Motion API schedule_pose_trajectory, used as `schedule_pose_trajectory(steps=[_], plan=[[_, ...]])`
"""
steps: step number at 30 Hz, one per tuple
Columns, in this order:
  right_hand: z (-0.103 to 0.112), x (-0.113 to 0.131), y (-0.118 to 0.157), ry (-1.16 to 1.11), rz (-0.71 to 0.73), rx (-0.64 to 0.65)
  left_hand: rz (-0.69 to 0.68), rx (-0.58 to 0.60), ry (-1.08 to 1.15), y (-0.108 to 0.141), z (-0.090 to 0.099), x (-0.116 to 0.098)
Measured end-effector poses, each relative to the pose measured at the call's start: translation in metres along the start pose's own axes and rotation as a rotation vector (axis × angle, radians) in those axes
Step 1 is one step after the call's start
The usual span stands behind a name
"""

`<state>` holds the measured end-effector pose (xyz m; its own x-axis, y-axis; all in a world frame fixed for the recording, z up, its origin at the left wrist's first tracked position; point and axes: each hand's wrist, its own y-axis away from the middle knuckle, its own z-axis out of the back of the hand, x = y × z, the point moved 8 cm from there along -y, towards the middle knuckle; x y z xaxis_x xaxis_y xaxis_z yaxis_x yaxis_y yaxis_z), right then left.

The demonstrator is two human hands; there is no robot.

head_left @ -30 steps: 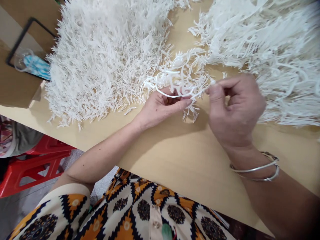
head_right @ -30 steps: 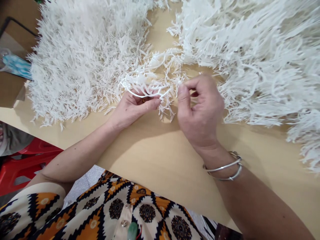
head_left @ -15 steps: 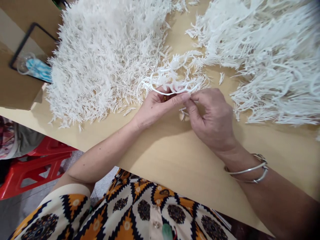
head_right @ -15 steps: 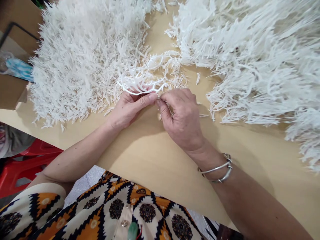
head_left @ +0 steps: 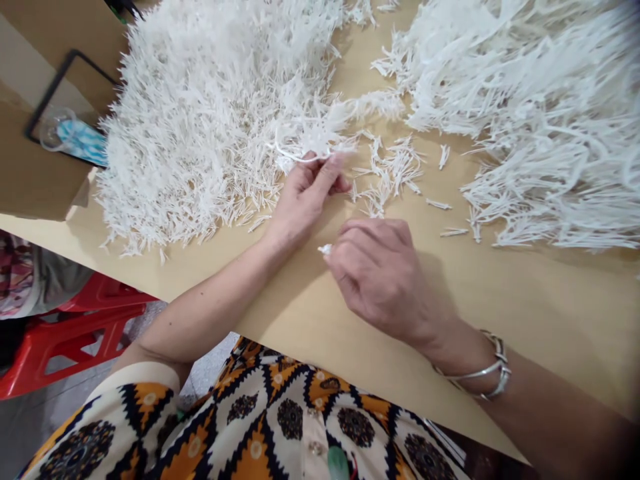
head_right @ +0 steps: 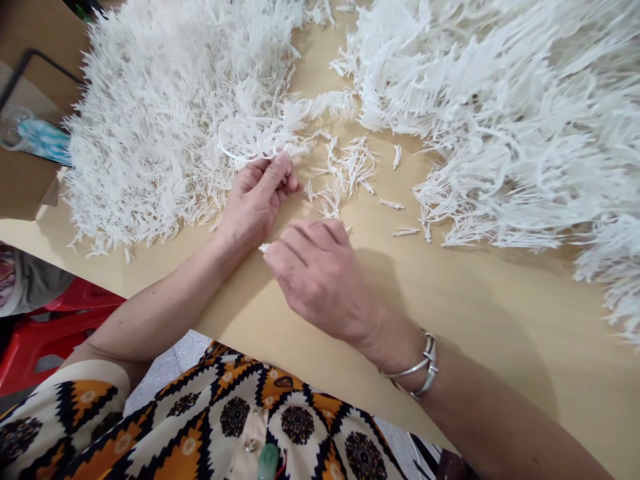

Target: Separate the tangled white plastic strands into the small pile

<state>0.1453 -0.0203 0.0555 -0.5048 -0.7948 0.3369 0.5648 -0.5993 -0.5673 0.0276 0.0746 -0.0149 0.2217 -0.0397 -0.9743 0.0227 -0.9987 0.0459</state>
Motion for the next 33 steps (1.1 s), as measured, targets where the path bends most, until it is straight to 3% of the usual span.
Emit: schedule_pose_trajectory(steps=[5,11,15,20,25,30,33], plan=[[0.009,-0.039,0.003,-0.029,-0.242,-0.156,-0.002,0.080,-0.001,0.002,-0.003,0.001],[0.012,-0.039,0.002,0.021,-0.169,-0.176,0.006,0.105,0.051,0.004,-0.004,-0.003],[0.016,-0.047,0.002,-0.014,-0.222,-0.196,-0.002,0.096,0.031,0.004,-0.002,-0.003],[0.024,-0.060,0.004,-0.052,-0.285,-0.323,-0.036,0.108,0.045,0.005,-0.003,-0.006],[0.010,-0.059,0.004,-0.081,-0.307,-0.172,0.020,0.083,0.040,0.004,-0.002,-0.005],[-0.016,-0.026,0.003,-0.075,-0.025,0.109,0.000,0.094,0.106,0.004,-0.001,-0.007],[-0.025,-0.021,0.006,0.027,-0.011,0.185,-0.062,0.092,0.044,0.008,0.000,-0.014]])
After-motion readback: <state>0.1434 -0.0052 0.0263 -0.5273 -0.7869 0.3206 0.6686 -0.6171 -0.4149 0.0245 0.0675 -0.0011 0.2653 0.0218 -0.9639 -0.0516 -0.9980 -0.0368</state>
